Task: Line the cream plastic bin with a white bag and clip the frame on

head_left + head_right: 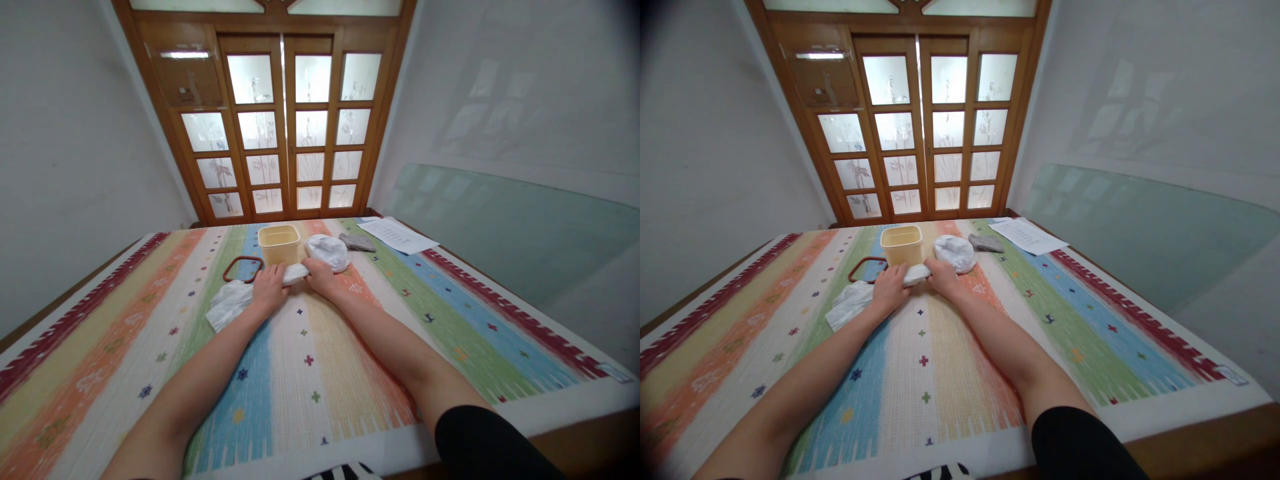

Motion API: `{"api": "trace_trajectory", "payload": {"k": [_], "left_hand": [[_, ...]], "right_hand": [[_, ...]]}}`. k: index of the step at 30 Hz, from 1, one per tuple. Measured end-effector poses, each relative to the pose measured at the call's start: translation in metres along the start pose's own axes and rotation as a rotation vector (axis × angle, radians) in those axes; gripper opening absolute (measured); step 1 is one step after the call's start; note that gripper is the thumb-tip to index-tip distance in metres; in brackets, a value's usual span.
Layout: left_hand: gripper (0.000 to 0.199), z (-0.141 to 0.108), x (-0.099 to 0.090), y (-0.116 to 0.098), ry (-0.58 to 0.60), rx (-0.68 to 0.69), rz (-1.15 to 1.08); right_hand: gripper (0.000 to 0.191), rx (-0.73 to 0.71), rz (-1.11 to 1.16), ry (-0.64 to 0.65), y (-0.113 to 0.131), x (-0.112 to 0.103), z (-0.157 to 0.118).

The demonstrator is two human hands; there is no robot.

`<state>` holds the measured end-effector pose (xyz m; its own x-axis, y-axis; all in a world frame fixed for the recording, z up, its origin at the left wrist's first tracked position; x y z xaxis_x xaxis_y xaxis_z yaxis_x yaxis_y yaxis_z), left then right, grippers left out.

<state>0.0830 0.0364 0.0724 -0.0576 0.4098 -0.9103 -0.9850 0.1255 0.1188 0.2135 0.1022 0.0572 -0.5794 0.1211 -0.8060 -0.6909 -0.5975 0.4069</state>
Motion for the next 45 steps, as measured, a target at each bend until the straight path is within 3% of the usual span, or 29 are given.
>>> {"api": "trace_trajectory", "payload": {"k": [5,8,15,45], "left_hand": [[0.055,-0.003,-0.004,-0.015,-0.009,0.057,-0.021],[0.047,-0.004,0.002,-0.018,0.021,0.070,-0.046],[0.018,-0.003,0.018,-0.004,0.127,0.013,-0.025],[0.021,-0.003,0.033,-0.004,0.184,-0.003,-0.071]], "right_hand": [[0.015,-0.088,-0.009,0.027,0.012,0.008,-0.003],[0.014,-0.105,-0.011,0.044,0.014,0.012,-0.003],[0.022,-0.116,0.004,0.070,0.016,0.013,-0.004],[0.020,-0.015,0.047,0.149,0.012,0.017,-0.007]]}}
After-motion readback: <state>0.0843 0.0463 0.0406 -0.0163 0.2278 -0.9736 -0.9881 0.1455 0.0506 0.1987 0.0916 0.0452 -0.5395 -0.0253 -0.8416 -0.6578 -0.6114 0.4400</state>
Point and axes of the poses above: each hand's wrist, its own z-axis towards the middle knuckle, its own x-axis out of the palm, y = z × x, the point moved 10 cm from there along z, towards the middle knuckle, and after that the axes turned 9 degrees about z, right-handed, at the moved point
